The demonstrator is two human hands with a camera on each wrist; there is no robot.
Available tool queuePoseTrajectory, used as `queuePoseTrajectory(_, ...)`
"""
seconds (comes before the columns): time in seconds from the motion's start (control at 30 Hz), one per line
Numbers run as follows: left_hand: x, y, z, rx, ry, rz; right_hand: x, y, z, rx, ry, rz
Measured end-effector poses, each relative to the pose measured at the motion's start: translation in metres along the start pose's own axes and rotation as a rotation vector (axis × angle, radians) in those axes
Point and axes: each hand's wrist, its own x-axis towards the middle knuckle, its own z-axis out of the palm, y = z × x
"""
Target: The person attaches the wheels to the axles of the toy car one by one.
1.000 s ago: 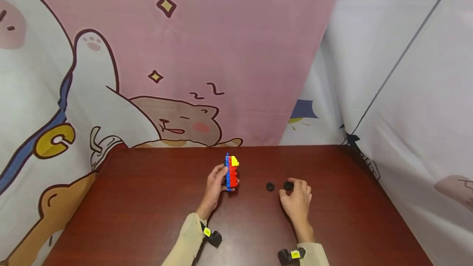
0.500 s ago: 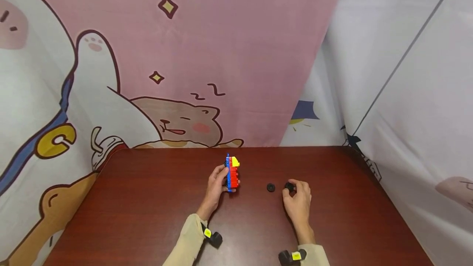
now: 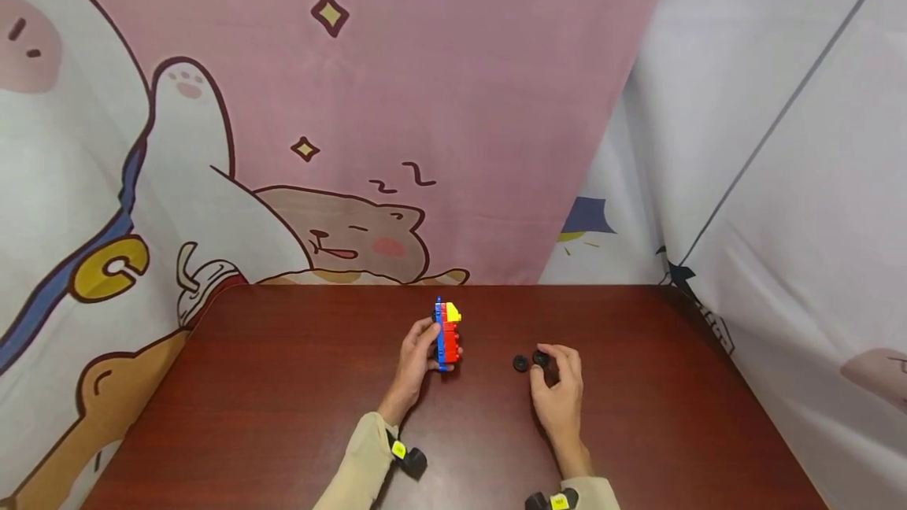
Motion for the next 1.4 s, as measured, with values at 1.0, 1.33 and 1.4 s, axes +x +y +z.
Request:
queuePoseTrajectory(1.0, -0.002, 0.0, 0.001, 0.109, 0.02, -0.009, -0.019, -0.077, 0.077, 0.219, -0.073, -0.045)
queuePoseTrajectory(1.33, 0.002, -0.001, 0.001, 0.094, 0.019, 0.013, -0.018, -0.08, 0.077, 0.205, -0.177, -0.057)
queuePoseTrajectory(1.4, 0.002, 0.0, 0.001, 0.096, 0.012, 0.004, -0.018, -0.08, 0.078, 0.204, -0.183, -0.079)
